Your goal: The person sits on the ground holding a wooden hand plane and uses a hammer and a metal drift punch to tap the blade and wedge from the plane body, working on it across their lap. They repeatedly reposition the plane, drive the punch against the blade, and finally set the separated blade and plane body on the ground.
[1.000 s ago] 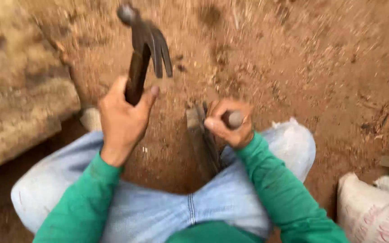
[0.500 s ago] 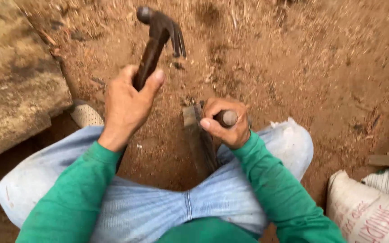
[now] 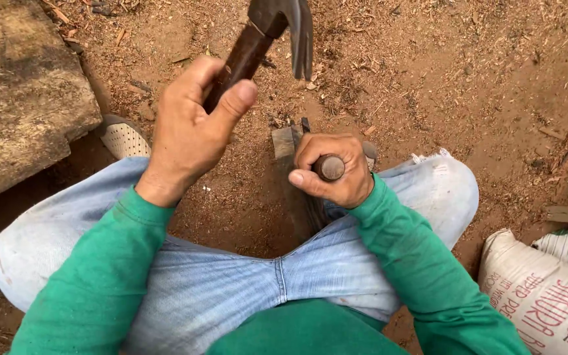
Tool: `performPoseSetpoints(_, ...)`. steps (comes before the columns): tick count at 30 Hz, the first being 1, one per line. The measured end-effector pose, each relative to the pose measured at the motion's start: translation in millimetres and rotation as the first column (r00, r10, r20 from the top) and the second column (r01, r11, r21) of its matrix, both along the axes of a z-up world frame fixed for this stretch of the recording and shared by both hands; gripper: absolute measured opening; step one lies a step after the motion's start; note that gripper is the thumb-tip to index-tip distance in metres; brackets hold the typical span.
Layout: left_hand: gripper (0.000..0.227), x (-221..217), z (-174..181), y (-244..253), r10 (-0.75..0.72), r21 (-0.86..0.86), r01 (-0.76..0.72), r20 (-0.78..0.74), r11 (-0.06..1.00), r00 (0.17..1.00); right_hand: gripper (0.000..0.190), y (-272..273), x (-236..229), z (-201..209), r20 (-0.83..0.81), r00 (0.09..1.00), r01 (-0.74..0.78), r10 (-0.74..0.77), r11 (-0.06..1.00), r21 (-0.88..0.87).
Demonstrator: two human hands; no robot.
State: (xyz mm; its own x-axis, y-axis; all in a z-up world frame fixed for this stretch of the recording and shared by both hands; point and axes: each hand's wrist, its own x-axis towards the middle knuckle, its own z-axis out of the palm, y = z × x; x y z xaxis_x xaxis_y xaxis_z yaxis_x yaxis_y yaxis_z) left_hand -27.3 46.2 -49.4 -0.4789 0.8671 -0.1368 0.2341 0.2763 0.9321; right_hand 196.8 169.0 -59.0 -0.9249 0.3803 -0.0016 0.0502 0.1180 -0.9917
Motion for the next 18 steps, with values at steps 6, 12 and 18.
performPoseSetpoints(6, 0.047, 12, 27, -7, -0.172, 0.090, 0.177, -0.061, 0.980, 0.983, 0.029, 1, 8, -12, 0.118, 0.981, -0.136, 0.151, 0.982, -0.128)
performPoseSetpoints(12, 0.047, 16, 58, -25, -0.369, 0.311, 0.423, -0.218, 0.851, 0.903, 0.027, -9, 17, -33, 0.035, 0.978, -0.206, 0.208, 0.978, -0.041)
performPoseSetpoints(18, 0.043, 12, 55, -45, -0.534, -0.225, 0.494, -0.503, 0.840, 0.679, 0.012, -17, 25, -70, -0.115, 0.970, -0.209, 0.214, 0.976, 0.055)
